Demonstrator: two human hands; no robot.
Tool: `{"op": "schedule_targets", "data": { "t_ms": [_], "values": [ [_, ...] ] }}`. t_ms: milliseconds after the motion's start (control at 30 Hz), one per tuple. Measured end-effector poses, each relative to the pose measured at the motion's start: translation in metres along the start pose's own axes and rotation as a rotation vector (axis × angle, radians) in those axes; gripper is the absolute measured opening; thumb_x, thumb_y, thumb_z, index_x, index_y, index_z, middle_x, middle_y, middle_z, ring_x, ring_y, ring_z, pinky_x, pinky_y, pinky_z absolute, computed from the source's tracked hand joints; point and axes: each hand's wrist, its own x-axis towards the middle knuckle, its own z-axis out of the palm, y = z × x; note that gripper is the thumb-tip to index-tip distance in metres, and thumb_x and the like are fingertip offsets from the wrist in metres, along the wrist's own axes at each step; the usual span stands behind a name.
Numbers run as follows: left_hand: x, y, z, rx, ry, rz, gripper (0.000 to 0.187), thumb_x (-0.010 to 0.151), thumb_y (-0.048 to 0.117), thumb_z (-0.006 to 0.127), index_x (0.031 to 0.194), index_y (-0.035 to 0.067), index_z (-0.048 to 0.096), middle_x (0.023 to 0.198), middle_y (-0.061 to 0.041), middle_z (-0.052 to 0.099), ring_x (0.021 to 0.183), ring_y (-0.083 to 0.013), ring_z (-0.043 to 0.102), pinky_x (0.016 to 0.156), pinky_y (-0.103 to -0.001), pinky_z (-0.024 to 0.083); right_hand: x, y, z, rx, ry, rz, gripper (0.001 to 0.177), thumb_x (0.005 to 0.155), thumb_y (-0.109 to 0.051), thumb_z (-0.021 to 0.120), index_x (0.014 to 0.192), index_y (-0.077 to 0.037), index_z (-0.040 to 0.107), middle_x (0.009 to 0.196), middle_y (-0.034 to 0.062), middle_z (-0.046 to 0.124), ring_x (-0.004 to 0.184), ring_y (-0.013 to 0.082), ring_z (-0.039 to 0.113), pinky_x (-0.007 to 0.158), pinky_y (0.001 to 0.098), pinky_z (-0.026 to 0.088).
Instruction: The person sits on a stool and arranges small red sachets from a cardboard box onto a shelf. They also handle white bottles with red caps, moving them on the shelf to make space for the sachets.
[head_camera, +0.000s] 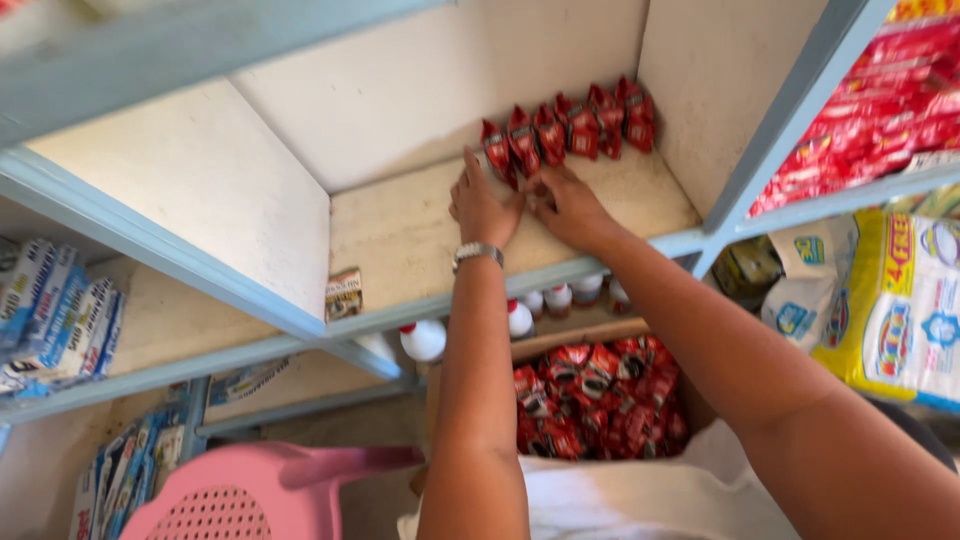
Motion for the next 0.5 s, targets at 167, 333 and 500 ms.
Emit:
{"op": "schedule_targets", "data": {
  "t_ms": [167,333,500],
  "values": [
    [0.009,-0.026,0.006,-0.257,0.036,-0.063,0.105,0.075,0.017,0.078,0.160,0.011,0.017,0.154,-0.019,0.042,0.142,-0.0379,0.040,0.117,-0.045,0.035,0.001,0.000,-0.002,-0.002,0.001,-0.021,0.024,0.089,-0.006,0.071,0.109,-0.003,0.059,0.108,0.0155,0.064,0.096,0.0279,0.068,0.083,0.0391,0.056],
    [-0.014,-0.027,0.007,-0.347,0.066,-0.105,0.081,0.089,0.007,0.073,0.158,0.009,0.031,0.157,-0.019,0.038,0.145,-0.0361,0.040,0.118,-0.043,0.036,0.002,-0.002,-0.003,0.015,0.000,-0.011,0.021,0.088,-0.005,0.072,0.105,-0.002,0.059,0.105,0.0157,0.063,0.091,0.0276,0.067,0.080,0.0385,0.056],
    [-0.138,0.073,-0.051,-0.623,0.267,0.259,0.056,0.084,-0.014,0.052,0.131,0.013,0.063,0.139,-0.005,0.061,0.129,-0.0187,0.059,0.099,-0.028,0.050,-0.001,-0.002,-0.004,0.043,0.029,-0.119,0.020,0.088,0.001,0.067,0.106,-0.002,0.060,0.103,0.0148,0.065,0.090,0.0268,0.068,0.077,0.0381,0.057]
  ]
}}
